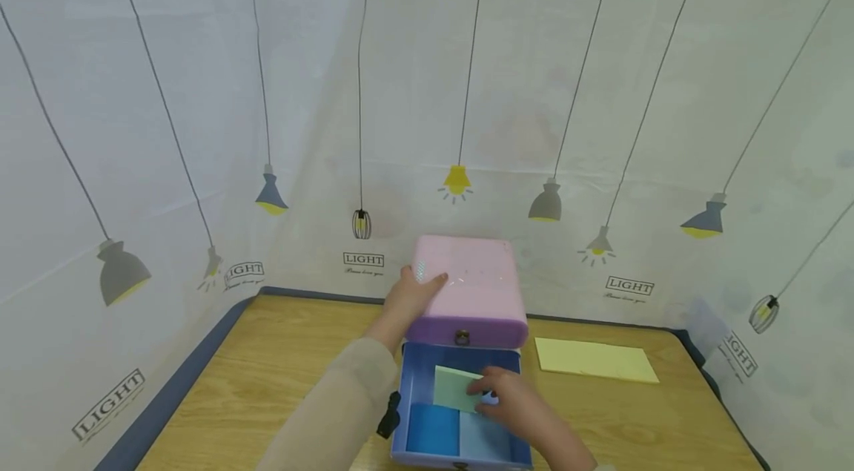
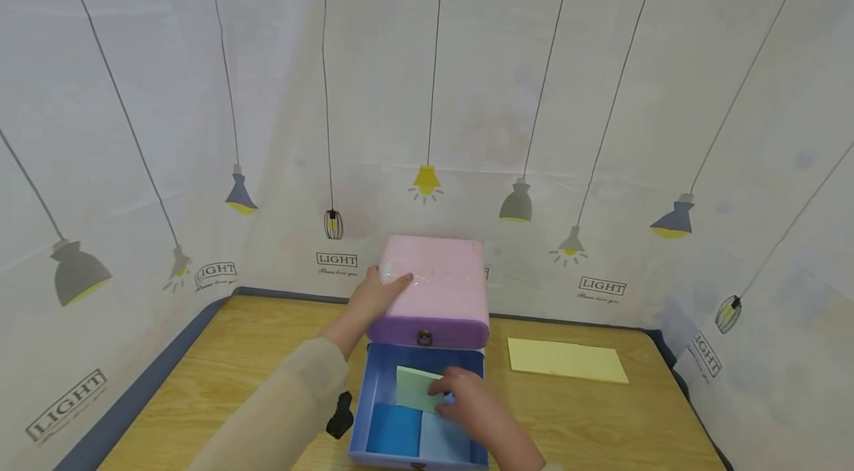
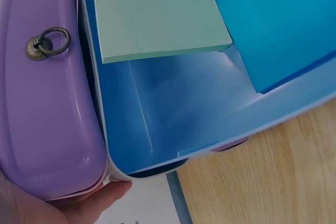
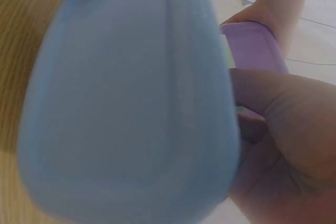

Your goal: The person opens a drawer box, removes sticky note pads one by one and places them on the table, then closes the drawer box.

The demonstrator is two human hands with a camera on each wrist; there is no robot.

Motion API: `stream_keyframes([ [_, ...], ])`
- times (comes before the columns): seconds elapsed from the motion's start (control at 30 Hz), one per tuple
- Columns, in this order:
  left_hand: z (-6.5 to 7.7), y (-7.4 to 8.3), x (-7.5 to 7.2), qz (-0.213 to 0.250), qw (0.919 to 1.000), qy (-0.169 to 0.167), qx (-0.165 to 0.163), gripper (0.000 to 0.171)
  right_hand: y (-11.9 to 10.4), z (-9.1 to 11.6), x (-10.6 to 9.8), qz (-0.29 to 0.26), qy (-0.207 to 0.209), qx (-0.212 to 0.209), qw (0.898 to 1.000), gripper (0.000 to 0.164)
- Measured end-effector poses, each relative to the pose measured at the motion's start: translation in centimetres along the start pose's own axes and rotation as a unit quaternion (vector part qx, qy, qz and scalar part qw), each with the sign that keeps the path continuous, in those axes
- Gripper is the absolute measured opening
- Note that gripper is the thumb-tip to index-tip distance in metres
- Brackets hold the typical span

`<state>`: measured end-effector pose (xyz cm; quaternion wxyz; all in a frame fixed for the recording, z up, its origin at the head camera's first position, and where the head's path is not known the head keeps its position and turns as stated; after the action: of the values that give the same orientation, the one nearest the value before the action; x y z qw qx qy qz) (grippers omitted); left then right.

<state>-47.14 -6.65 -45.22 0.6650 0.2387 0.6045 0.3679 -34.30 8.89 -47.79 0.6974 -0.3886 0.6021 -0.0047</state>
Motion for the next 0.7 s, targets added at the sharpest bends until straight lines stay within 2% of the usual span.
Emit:
stream_keyframes([
  [0.07,0.0,0.0,0.0,0.000,1.0000,0.001,0.000,0.096,0.0,0.1,0.3,0.000,0.001,-0.014,1.000,0.017],
  [0.17,0.0,-0.1,0.0,0.002,1.0000,-0.002,-0.001,0.096,-0.1,0.6,-0.2,-0.012,0.033,-0.038,0.999,0.019],
  [0.23,0.0,-0.1,0.0,0.003,1.0000,-0.003,-0.003,0.096,-0.1,1.2,-0.9,-0.018,0.075,-0.050,0.996,0.021],
  [0.33,0.1,0.0,-0.1,0.004,1.0000,-0.002,-0.005,0.097,0.2,2.3,-2.3,-0.024,0.145,-0.045,0.988,0.023],
  [0.47,0.1,0.2,-0.2,0.006,1.0000,0.000,-0.002,0.096,0.4,4.3,-4.2,-0.029,0.233,-0.050,0.971,0.030],
  [0.7,0.2,0.1,-0.2,-0.001,1.0000,-0.001,-0.003,0.097,1.4,7.7,-6.9,-0.036,0.352,-0.126,0.927,0.037],
])
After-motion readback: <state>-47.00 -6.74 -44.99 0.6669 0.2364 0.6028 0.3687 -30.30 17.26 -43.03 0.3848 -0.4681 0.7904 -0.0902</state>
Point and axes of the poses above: each hand's wrist, its own z-axis away from the middle knuckle, its own x-axis out of the palm, y = z × x, the point moved 10 cm from there along -z, towards the middle knuckle, and after that the axes turned 5 degrees about -z, right-handed, at the moved point
